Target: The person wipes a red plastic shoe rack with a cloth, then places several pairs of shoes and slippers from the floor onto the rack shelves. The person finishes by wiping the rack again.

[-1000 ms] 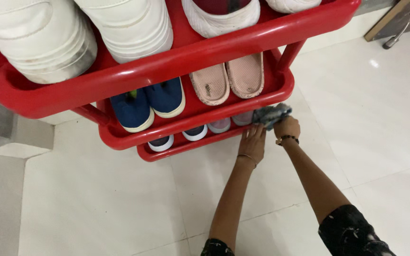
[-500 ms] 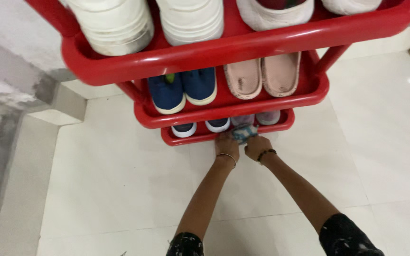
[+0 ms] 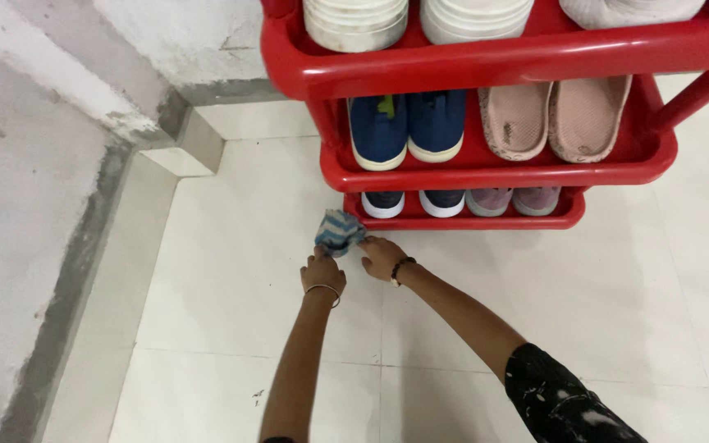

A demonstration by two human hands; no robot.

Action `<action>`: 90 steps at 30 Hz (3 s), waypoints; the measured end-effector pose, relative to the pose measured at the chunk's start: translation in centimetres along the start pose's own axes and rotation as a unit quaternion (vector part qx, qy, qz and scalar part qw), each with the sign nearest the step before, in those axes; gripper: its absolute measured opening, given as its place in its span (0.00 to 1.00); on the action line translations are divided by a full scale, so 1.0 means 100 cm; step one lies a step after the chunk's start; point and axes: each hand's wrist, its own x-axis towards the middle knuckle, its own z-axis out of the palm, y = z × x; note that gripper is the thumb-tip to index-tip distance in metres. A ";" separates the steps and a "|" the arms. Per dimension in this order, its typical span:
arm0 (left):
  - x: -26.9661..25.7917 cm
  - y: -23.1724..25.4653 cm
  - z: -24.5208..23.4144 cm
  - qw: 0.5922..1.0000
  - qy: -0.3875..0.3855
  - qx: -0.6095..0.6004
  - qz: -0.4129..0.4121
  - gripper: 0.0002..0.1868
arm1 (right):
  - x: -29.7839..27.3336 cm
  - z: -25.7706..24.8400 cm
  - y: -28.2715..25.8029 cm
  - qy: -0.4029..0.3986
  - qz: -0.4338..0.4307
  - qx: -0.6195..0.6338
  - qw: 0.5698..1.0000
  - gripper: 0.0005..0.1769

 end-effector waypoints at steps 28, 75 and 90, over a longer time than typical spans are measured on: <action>-0.058 0.151 -0.134 0.874 0.403 0.023 0.270 0.39 | -0.087 -0.266 -0.023 0.397 0.081 -0.304 0.862 0.09; -0.068 0.336 -0.104 0.775 0.385 -0.090 0.493 0.31 | -0.214 -0.340 0.063 0.516 0.127 -0.140 0.835 0.25; -0.058 0.463 -0.233 0.719 0.232 -0.406 0.514 0.42 | -0.156 -0.456 0.049 0.577 -0.007 0.031 0.816 0.27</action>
